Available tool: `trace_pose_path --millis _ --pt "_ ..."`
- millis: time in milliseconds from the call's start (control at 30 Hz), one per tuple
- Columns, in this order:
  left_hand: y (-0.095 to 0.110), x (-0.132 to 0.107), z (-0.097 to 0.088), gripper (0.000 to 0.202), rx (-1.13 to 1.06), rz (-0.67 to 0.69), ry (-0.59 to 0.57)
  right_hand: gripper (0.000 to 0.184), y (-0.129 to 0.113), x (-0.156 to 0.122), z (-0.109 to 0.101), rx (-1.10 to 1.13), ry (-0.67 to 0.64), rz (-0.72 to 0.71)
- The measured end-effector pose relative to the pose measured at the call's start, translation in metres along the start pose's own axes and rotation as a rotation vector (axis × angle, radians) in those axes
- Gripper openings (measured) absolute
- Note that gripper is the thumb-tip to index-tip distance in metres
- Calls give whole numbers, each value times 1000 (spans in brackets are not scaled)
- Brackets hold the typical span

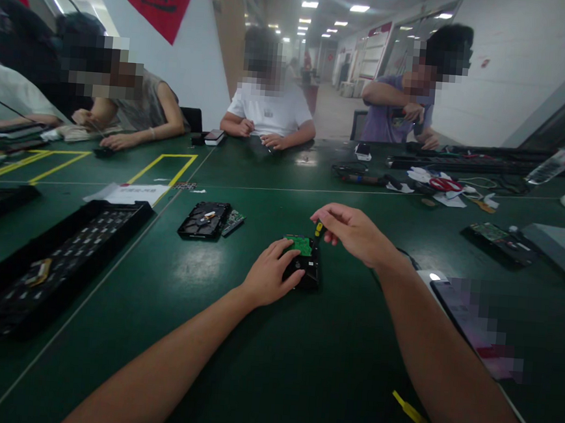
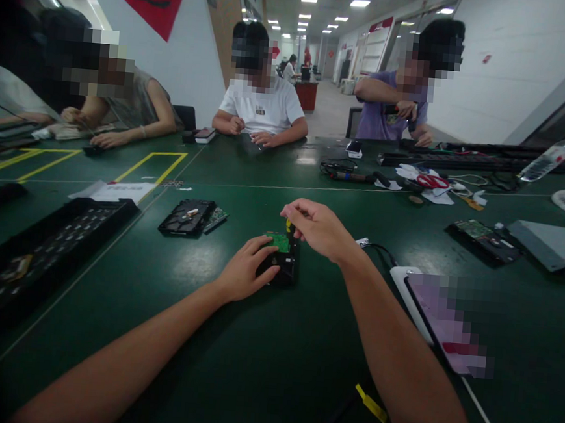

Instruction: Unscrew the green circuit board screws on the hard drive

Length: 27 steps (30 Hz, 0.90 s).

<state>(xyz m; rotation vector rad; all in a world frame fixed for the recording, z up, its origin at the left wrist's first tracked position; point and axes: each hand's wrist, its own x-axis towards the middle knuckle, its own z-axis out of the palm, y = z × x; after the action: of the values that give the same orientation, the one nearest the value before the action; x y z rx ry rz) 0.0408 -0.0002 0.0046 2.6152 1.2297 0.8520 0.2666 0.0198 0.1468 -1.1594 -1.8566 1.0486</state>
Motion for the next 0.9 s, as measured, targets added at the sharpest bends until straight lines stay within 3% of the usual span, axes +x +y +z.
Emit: trace_pose_path --millis 133,367,600,900 --pt "0 0 0 50 4 -7 0 29 0 -1 -3 -87 0 -16" --pt "0 0 -1 50 3 0 -3 21 0 -2 1 34 -6 15" --pt "0 0 0 48 -9 6 2 33 8 2 -1 -105 103 -15" --pt "2 1 -3 49 0 -7 -12 38 6 0 2 -135 84 56"
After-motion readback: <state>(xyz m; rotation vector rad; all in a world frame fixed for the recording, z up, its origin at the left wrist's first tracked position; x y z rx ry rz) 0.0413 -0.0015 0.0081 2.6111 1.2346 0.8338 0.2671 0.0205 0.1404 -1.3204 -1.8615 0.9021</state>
